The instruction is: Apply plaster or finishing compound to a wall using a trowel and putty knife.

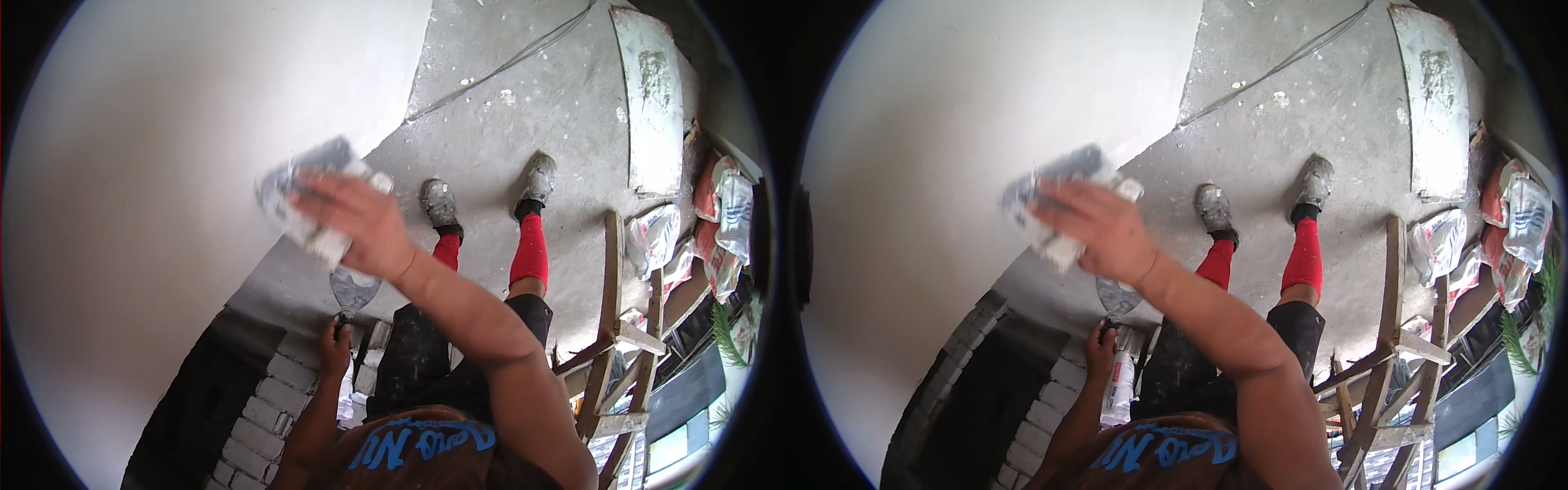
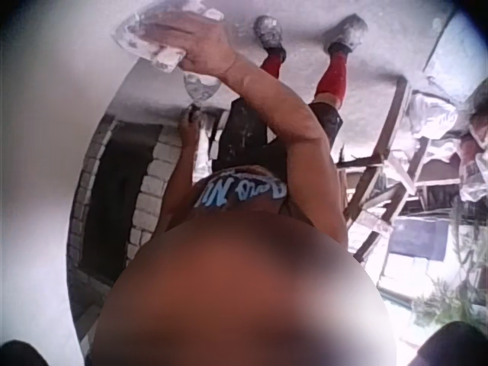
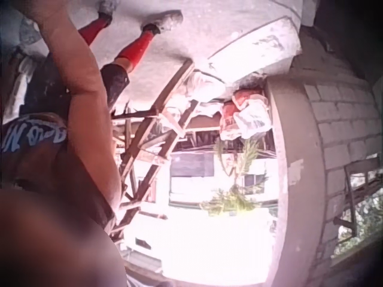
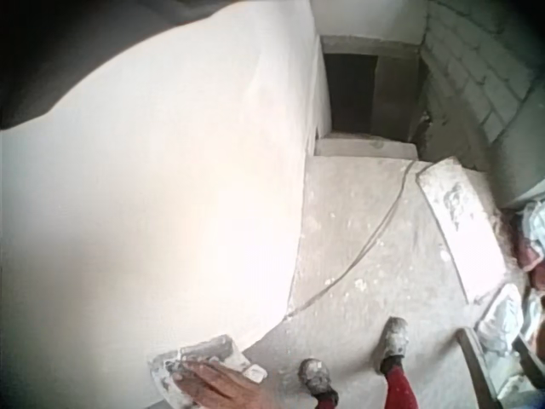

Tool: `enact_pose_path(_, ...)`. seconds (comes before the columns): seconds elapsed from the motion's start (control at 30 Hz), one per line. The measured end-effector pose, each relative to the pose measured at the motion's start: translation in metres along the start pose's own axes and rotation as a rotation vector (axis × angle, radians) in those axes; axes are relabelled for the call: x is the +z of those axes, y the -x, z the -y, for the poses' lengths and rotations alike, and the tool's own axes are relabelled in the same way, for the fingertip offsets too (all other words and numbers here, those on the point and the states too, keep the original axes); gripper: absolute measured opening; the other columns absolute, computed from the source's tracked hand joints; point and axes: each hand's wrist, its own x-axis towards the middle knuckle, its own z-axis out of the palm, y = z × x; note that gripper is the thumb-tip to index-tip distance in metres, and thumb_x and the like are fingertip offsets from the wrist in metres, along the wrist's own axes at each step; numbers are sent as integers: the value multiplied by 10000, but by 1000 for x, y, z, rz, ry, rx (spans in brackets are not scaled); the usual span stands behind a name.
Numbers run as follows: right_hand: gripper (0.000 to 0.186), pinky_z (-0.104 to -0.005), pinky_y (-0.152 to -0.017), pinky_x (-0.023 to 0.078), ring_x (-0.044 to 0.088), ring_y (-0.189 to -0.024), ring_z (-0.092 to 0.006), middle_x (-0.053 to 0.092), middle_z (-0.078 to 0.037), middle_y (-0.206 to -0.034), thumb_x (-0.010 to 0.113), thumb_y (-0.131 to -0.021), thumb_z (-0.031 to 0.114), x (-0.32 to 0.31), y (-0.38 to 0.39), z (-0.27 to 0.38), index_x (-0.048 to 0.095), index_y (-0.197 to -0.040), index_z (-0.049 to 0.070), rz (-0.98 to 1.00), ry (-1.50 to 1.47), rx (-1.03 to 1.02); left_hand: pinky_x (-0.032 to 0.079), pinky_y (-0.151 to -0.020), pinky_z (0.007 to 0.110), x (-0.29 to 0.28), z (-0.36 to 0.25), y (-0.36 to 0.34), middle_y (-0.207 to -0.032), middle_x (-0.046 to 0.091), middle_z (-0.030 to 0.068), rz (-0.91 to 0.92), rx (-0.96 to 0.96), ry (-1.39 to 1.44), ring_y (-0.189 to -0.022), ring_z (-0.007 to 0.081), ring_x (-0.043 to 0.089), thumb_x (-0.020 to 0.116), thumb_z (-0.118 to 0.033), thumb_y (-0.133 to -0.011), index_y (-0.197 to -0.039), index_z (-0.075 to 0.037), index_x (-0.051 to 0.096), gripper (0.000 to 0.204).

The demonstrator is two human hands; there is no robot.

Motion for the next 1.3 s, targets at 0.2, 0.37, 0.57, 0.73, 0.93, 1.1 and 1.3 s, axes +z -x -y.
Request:
enact_pose_path(0.2,528,-396,-1001,522,637,-1144,-311,628,-87,-1322,718,-743,55,-10,42,16,658,-1260,148,225,-73,28,406,-523,239,12,-11,-1,-731,550,-35,9,23,-100,-575,41,458,638,-240,-972,-1262,-24,594,365)
enact_pose_path(0.37,386,-334,-859,528,681,-929,-249,712,-133,-1020,609,-816,20,-27,50,-24,646,-1198,61,-84,-349,777,400,-501,231,9,-35,3,-845,653,26,-56,43,19,-545,45,463,609,-153,-971,-1196,0,603,272)
enact_pose_path(0.57,309,-308,-754,502,613,-816,-150,667,-64,-912,553,-798,0,-11,41,-159,632,-1093,-45,-507,-539,1008,406,-536,235,14,-25,-2,-791,570,-31,-29,-15,16,-583,46,456,631,-208,-960,-1218,-25,605,317)
enact_pose_path(0.73,330,-302,-757,494,607,-810,-148,666,-59,-904,545,-788,2,15,43,-183,639,-1100,-49,-482,-577,1077,420,-540,245,8,10,11,-752,559,-25,32,-59,-42,-587,56,484,637,-218,-965,-1214,-19,604,320)
enact_pose_path(0.93,271,-312,-709,498,602,-768,-157,653,-64,-847,558,-776,4,20,42,-192,635,-1029,-57,-471,-543,1070,420,-521,243,2,39,10,-756,577,-5,65,-67,-106,-575,64,493,649,-239,-966,-1331,-8,556,441)
enact_pose_path(1.1,289,-313,-715,506,628,-796,-150,692,-88,-894,576,-779,12,20,41,-148,647,-1056,-29,-342,-394,978,408,-513,233,-4,49,-4,-811,600,-1,69,-145,34,-571,52,476,627,-240,-977,-1374,-20,508,469)
enact_pose_path(1.3,421,-338,-877,540,693,-987,-312,710,-167,-1091,603,-806,-4,19,59,-38,664,-1213,82,-23,-240,703,394,-517,232,-12,46,-16,-806,614,-7,70,-56,57,-577,42,461,615,-216,-980,-1249,-28,585,329)
